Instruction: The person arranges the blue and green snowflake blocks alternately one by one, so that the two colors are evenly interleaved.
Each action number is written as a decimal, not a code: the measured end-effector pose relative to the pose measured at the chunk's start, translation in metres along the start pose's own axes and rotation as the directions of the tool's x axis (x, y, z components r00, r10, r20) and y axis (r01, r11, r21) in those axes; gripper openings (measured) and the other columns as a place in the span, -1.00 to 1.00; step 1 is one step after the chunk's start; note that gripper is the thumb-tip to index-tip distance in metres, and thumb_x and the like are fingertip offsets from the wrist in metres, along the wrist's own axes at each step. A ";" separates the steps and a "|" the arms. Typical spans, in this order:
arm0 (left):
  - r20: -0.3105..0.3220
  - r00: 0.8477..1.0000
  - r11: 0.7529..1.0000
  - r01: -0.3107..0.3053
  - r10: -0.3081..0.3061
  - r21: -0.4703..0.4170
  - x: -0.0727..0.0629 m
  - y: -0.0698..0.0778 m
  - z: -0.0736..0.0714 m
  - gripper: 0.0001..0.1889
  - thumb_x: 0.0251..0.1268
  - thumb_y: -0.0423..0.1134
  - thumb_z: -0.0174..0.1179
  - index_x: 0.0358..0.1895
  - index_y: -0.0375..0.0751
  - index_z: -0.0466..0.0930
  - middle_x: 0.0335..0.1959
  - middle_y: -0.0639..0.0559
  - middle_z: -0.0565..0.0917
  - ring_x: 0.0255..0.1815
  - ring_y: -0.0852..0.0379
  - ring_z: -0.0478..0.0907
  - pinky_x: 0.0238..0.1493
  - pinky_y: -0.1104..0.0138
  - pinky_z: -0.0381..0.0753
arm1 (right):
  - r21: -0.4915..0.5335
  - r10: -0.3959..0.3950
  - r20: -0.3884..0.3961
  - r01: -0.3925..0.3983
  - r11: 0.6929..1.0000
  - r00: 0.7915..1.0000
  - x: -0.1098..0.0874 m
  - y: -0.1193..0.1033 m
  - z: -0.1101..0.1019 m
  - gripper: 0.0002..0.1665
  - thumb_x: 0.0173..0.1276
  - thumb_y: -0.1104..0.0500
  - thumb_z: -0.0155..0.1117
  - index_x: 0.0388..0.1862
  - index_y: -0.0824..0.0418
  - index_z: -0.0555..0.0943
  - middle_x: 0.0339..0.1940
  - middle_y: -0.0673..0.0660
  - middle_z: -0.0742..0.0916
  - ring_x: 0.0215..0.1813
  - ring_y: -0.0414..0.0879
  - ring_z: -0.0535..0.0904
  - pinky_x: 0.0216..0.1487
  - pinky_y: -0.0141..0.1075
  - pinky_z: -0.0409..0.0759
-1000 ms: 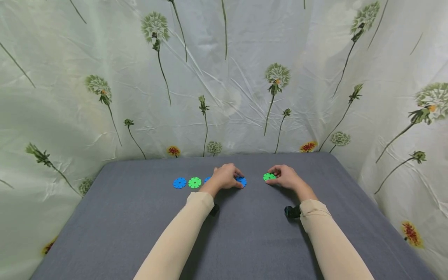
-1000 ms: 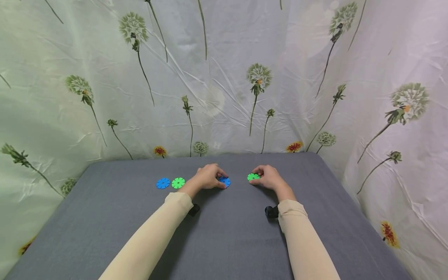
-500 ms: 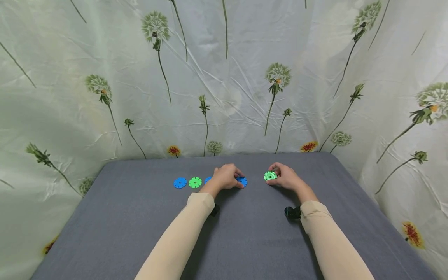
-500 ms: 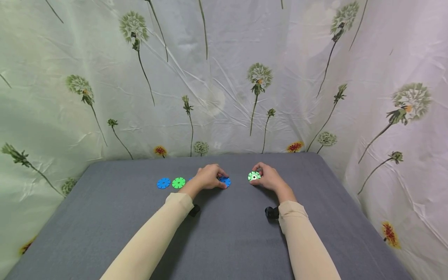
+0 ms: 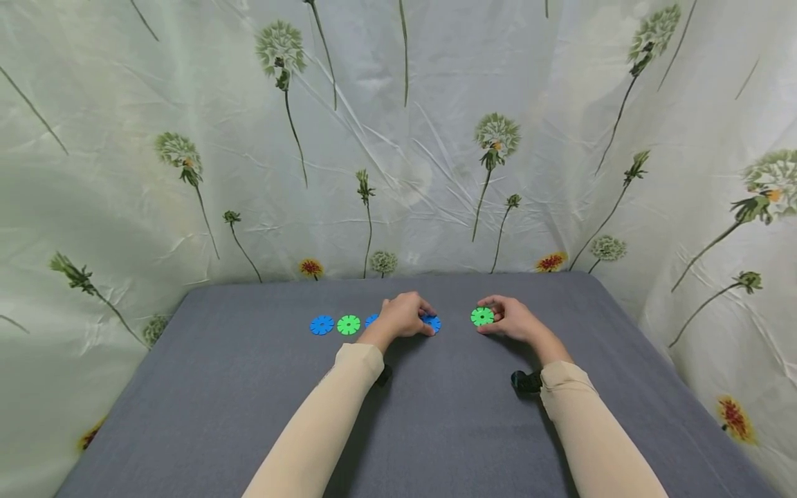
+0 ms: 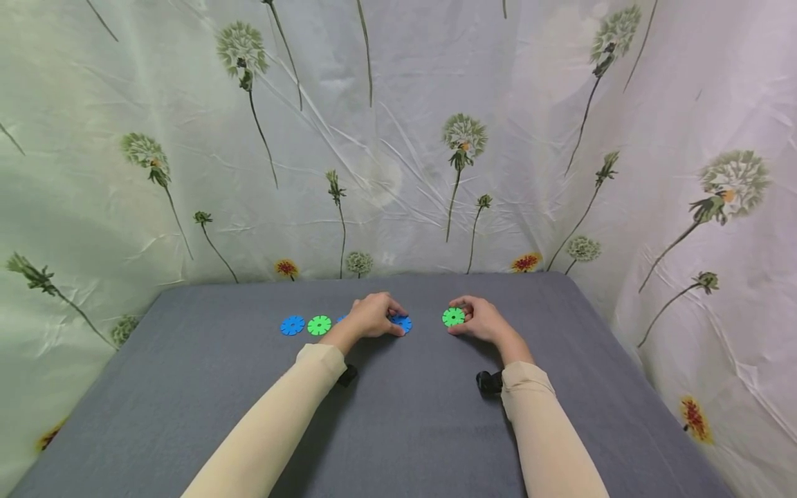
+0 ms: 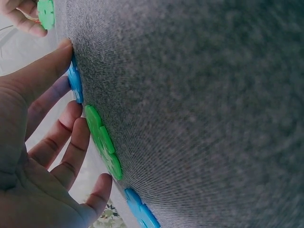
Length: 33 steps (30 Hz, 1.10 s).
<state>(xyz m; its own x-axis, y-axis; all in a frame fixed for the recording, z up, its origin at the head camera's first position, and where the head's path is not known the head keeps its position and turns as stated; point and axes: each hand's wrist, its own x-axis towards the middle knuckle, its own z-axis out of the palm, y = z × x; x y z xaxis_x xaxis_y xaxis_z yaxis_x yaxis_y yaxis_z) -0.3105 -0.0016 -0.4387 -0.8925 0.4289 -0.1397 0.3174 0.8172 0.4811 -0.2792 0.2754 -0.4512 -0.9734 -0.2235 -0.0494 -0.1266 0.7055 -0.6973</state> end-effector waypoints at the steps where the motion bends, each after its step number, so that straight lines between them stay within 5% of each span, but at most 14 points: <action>1: 0.001 1.000 1.000 0.001 -0.001 -0.002 0.000 0.000 0.000 -0.59 0.31 -0.04 0.56 0.22 0.16 0.82 0.25 0.03 0.77 0.35 -0.01 0.64 0.62 -0.25 0.17 | 0.000 -0.006 0.004 0.006 1.000 1.000 0.000 0.001 0.000 -0.35 0.34 0.21 0.60 0.35 0.38 0.62 -0.16 0.18 0.62 -0.19 -0.05 0.45 -0.13 -0.23 0.46; 26: -0.014 1.000 1.000 0.016 -0.016 -0.001 0.000 -0.001 0.002 -0.60 0.30 -0.03 0.56 0.21 0.21 0.82 0.29 0.05 0.76 0.37 0.00 0.63 0.63 -0.24 0.15 | -0.038 -0.063 -0.009 0.062 0.997 0.998 -0.001 -0.006 0.005 -0.41 0.30 0.18 0.61 0.25 0.40 0.71 -0.12 0.23 0.78 -0.20 -0.10 0.58 -0.17 -0.30 0.55; 33: -0.015 1.000 1.000 0.017 -0.017 0.015 0.001 -0.001 0.003 -0.59 0.30 0.00 0.56 0.21 0.22 0.82 0.28 0.07 0.76 0.33 0.02 0.64 0.45 -0.12 0.32 | -0.025 -0.091 0.002 0.091 0.996 0.996 0.003 -0.014 0.012 -0.40 0.31 0.15 0.61 0.27 0.39 0.71 -0.08 0.25 0.79 -0.19 -0.12 0.59 -0.15 -0.27 0.55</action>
<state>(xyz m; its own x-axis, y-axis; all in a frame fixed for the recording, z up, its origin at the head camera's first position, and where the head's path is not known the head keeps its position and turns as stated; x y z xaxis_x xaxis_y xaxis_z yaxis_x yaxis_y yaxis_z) -0.3104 -0.0007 -0.4415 -0.9025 0.4092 -0.1344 0.3070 0.8301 0.4655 -0.2783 0.2568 -0.4505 -0.9574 -0.2884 0.0125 -0.2193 0.6986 -0.6811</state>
